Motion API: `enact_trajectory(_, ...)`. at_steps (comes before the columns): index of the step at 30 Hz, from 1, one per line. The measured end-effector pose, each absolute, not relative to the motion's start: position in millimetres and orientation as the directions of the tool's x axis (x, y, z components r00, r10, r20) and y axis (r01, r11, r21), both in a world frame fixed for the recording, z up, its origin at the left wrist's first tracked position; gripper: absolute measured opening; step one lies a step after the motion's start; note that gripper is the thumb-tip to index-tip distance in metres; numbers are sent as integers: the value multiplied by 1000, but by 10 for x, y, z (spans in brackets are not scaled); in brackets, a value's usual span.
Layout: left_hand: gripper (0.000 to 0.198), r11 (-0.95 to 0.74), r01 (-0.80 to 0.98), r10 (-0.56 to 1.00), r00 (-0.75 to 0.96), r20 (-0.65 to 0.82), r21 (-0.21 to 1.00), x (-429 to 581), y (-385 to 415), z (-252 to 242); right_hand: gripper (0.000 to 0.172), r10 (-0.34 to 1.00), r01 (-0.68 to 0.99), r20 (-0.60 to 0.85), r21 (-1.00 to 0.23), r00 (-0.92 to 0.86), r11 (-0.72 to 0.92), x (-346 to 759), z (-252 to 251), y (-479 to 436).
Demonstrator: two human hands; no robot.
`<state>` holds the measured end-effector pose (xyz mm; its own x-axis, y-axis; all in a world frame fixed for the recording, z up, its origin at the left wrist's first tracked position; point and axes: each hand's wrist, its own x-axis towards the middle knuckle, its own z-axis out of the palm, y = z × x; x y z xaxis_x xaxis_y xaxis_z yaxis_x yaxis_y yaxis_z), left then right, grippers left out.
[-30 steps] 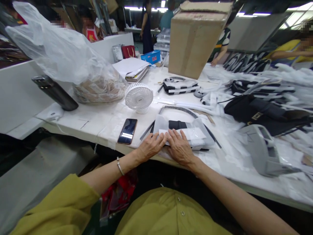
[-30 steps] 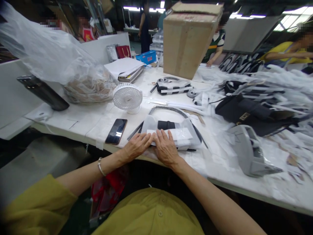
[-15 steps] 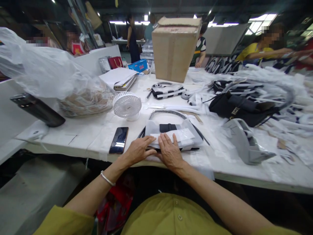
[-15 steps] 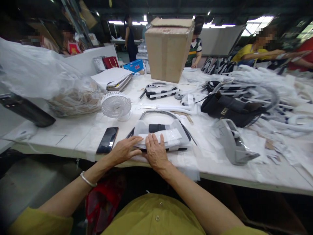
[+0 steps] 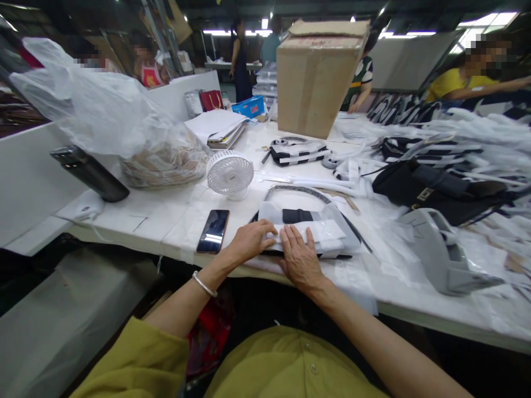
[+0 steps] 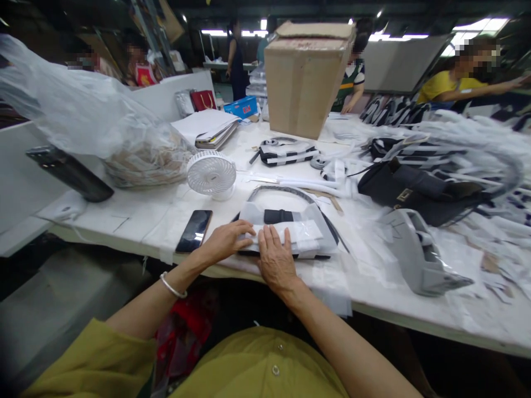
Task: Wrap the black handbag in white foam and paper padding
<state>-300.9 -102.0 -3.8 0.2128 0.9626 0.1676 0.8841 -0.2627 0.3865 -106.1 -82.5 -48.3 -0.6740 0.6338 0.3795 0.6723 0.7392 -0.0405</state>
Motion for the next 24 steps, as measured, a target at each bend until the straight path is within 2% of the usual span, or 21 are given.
enact_trajectory(5,7,-212,922,968,153,198,324,-2900,-1064,-16,56,621,670,415,-35,-665,742,-1060,-529,-805)
enact_trajectory(10,13,-346,937,887,306,347,57,-2803,-1207,-142,46,637,684,427,-55,-642,727,-1098,-570,-827)
enact_trajectory(13,31,-428,903,810,394,434,-20,-2813,-1300,-290,49,635,638,367,-131,-680,759,-1006,-410,-777)
enact_trajectory(15,39,-439,898,786,403,468,-37,-2837,-1338,-383,50,635,595,334,-228,-696,771,-842,-222,-650)
enact_trajectory(18,41,-439,897,767,404,498,-52,-2860,-1353,-476,49,718,638,373,-333,-587,694,-521,34,-343)
enact_trajectory(20,39,-440,896,757,407,512,-62,-2860,-1346,-514,51,760,707,363,-295,-540,643,-346,85,-152)
enact_trajectory(24,40,-419,907,770,385,509,-52,-2839,-1339,-581,55,749,754,268,-105,-606,648,-219,-101,-12)
